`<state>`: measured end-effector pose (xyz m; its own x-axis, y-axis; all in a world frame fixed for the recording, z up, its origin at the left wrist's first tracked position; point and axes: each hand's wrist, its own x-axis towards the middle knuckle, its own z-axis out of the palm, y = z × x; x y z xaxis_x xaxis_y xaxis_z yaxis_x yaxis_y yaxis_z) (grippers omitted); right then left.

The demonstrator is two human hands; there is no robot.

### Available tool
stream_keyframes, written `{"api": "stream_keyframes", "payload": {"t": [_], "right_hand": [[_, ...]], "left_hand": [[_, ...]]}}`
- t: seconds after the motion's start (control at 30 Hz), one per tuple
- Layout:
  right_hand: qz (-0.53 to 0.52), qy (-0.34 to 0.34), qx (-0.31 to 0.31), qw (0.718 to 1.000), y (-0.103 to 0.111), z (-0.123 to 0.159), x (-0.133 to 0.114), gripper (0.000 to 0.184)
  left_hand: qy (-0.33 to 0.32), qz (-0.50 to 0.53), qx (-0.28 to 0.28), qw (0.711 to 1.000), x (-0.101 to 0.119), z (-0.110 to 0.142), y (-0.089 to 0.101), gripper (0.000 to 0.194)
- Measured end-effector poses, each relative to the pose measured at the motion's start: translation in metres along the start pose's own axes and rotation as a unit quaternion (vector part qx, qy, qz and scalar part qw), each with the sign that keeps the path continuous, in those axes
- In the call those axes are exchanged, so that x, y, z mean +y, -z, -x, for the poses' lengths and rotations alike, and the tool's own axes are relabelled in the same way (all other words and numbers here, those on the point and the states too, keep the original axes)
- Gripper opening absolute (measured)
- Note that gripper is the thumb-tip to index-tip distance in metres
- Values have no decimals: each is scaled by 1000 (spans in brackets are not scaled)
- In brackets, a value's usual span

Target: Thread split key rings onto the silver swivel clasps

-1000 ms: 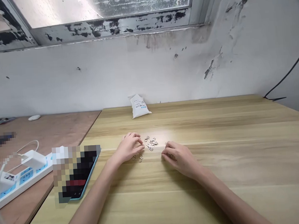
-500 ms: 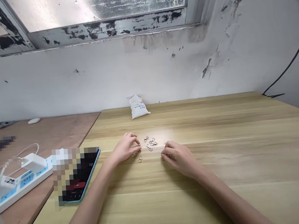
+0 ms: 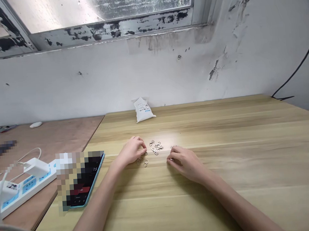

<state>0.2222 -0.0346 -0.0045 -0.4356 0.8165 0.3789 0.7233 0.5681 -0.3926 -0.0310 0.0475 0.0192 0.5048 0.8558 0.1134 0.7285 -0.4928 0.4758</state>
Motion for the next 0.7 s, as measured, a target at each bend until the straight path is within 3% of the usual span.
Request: {"api": "stream_keyframes", "payload": {"t": [0.17,0.3,0.4,0.47,0.63,0.7], "right_hand": [[-16,4,14,1000,1,0,1,16],[-113,-26,18,993,1,-2,-5,15],[-223,-55,13,973,-1,-5,-15,17],[-262,-61,13,963,-4,-7,-22,16],[-258,-100,72,958,-6,-8,-27,16],[-267,-90,65,957,-4,-7,-25,18]], "left_hand": [[1,40,13,999,6,3,3,16],[11,123,19,992,24,13,3,24],[38,328,15,944,44,22,-4,19],[44,408,0,912,55,26,-11,17],[53,473,-12,879,65,29,-20,16],[53,485,-10,873,66,29,-21,16]]}}
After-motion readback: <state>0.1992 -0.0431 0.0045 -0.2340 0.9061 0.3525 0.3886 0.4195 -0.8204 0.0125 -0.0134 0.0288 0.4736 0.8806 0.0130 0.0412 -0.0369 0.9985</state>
